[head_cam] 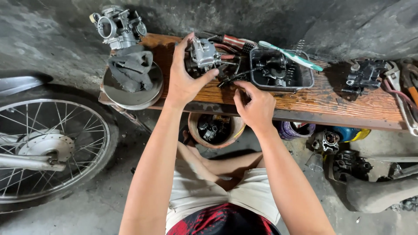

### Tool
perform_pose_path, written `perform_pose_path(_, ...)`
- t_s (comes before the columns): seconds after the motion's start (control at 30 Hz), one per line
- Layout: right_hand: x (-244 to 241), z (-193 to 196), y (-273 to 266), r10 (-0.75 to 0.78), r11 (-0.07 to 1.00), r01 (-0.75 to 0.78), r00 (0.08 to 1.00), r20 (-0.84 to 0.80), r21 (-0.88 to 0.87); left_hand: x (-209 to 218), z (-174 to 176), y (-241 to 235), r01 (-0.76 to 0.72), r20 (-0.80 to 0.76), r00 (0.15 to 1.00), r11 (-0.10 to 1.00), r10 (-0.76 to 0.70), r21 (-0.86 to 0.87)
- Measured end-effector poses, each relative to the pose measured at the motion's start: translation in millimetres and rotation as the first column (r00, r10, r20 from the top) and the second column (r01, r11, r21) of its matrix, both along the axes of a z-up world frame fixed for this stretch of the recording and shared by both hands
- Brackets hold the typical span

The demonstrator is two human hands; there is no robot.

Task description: The person sits on the floor and assembles a carburetor on a wooden workbench. They attach a small metal component to the main body and then use a screwdriver to tighten screws, securing the parts together.

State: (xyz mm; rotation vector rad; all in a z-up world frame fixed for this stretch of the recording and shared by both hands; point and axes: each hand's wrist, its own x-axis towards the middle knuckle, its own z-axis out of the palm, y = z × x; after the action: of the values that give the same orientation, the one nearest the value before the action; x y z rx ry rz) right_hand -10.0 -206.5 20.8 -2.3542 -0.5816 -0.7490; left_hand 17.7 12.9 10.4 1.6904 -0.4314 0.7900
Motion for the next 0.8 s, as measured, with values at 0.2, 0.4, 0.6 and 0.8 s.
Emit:
perform_pose_path(0.2,7.4,-2.6,2.9,-0.098,0.964,0.104,0.995,0.037,-0.247,-0.9,1.6,-1.8,-0.087,0.021,0.996,0.990,0.085,0.107)
perform_pose_path(0.4,5.4,-4.1,0.4,-0.074,0.985,0.066,0.996,-0.042,-0.162,-5.5,-4.5,-5.7,-0.217,0.073,0.974,0.975,0.213,0.050)
perform_pose_path(0.6,12.7,-16.8,-4.9,-0.069,0.992,0.055,0.990,-0.127,-0.111,-12.7,-7.8,-18.1,-0.434,0.372,0.847,0.898,0.380,0.070)
perform_pose_path(0.8,10.3,-16.0,-13.2,0.183,0.974,-0.164,0.977,-0.112,0.158,-45.2,-12.7,-50.1,-0.481,0.397,0.848,0.826,0.353,0.295)
